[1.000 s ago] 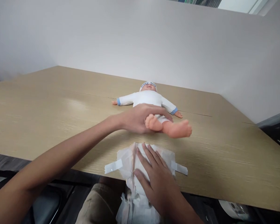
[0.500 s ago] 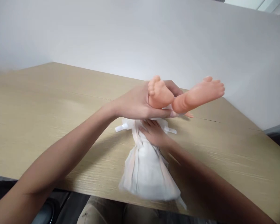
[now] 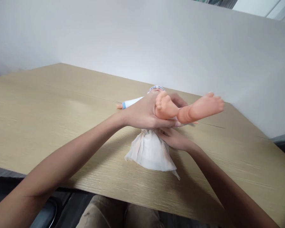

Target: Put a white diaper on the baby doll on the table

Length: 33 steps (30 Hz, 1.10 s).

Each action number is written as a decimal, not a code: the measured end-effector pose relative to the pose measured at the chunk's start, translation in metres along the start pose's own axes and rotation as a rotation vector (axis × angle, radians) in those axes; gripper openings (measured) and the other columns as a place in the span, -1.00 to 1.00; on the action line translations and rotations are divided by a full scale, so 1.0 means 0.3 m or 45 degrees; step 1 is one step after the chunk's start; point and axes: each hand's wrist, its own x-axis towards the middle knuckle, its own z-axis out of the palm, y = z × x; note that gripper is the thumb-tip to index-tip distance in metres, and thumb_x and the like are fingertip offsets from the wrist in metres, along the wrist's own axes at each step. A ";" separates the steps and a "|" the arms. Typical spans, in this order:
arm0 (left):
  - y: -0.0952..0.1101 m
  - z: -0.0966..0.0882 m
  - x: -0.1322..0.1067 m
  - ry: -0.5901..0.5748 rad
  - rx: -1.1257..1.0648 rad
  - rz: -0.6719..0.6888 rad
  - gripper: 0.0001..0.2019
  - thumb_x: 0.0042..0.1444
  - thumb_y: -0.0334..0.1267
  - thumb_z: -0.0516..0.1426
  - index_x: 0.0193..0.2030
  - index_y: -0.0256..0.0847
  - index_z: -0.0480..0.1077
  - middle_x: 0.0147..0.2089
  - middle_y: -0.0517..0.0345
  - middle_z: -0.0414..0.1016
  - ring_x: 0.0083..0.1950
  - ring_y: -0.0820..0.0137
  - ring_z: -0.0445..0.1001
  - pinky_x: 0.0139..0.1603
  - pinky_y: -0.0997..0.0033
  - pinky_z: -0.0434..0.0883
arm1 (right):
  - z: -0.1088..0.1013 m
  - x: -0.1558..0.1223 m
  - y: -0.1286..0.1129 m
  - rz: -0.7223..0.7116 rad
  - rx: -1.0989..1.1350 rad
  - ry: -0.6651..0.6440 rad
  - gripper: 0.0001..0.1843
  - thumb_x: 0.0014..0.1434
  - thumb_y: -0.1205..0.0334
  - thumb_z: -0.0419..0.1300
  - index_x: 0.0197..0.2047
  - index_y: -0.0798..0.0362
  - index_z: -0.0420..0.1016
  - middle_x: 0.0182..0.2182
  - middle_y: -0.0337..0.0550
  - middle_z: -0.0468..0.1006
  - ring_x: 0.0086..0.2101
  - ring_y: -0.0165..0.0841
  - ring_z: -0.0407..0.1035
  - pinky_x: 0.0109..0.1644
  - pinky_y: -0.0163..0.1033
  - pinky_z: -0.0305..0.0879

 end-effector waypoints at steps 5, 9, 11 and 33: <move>-0.021 0.056 -0.058 0.020 -0.078 -0.070 -0.62 0.24 -0.18 0.41 0.16 -0.17 0.58 0.21 -0.06 0.69 0.17 0.12 0.68 0.15 0.17 0.60 | -0.074 -0.241 -0.039 0.269 -0.070 -0.078 -0.45 0.54 -0.16 0.14 0.41 -0.08 0.51 0.39 0.04 0.54 0.39 0.07 0.41 0.46 0.33 0.40; -0.027 0.095 -0.101 0.034 -0.088 -0.091 -0.57 0.22 -0.19 0.43 0.21 -0.17 0.57 0.20 -0.04 0.70 0.16 0.17 0.68 0.17 0.18 0.58 | -0.056 -0.290 -0.122 0.204 -0.068 0.261 -0.28 0.47 -0.15 0.25 0.54 -0.02 0.30 0.45 0.15 0.43 0.44 0.09 0.32 0.49 0.34 0.32; -0.022 0.107 -0.116 0.022 -0.073 -0.099 -0.54 0.22 -0.23 0.42 0.24 -0.15 0.56 0.21 -0.02 0.69 0.20 0.18 0.66 0.22 0.16 0.56 | -0.043 -0.270 -0.165 0.045 -0.041 0.387 -0.25 0.46 -0.07 0.28 0.57 -0.02 0.23 0.49 0.13 0.37 0.48 0.04 0.24 0.55 0.29 0.24; -0.138 0.044 -0.575 -0.287 0.727 -0.049 -0.33 0.23 -0.42 0.25 0.48 0.02 0.41 0.53 -0.02 0.45 0.53 -0.03 0.34 0.54 -0.25 0.32 | -0.067 -0.378 0.060 -0.562 -0.378 -0.089 -0.52 0.50 0.39 0.00 0.30 -0.04 0.59 0.36 0.01 0.57 0.48 -0.15 0.28 0.48 0.19 0.36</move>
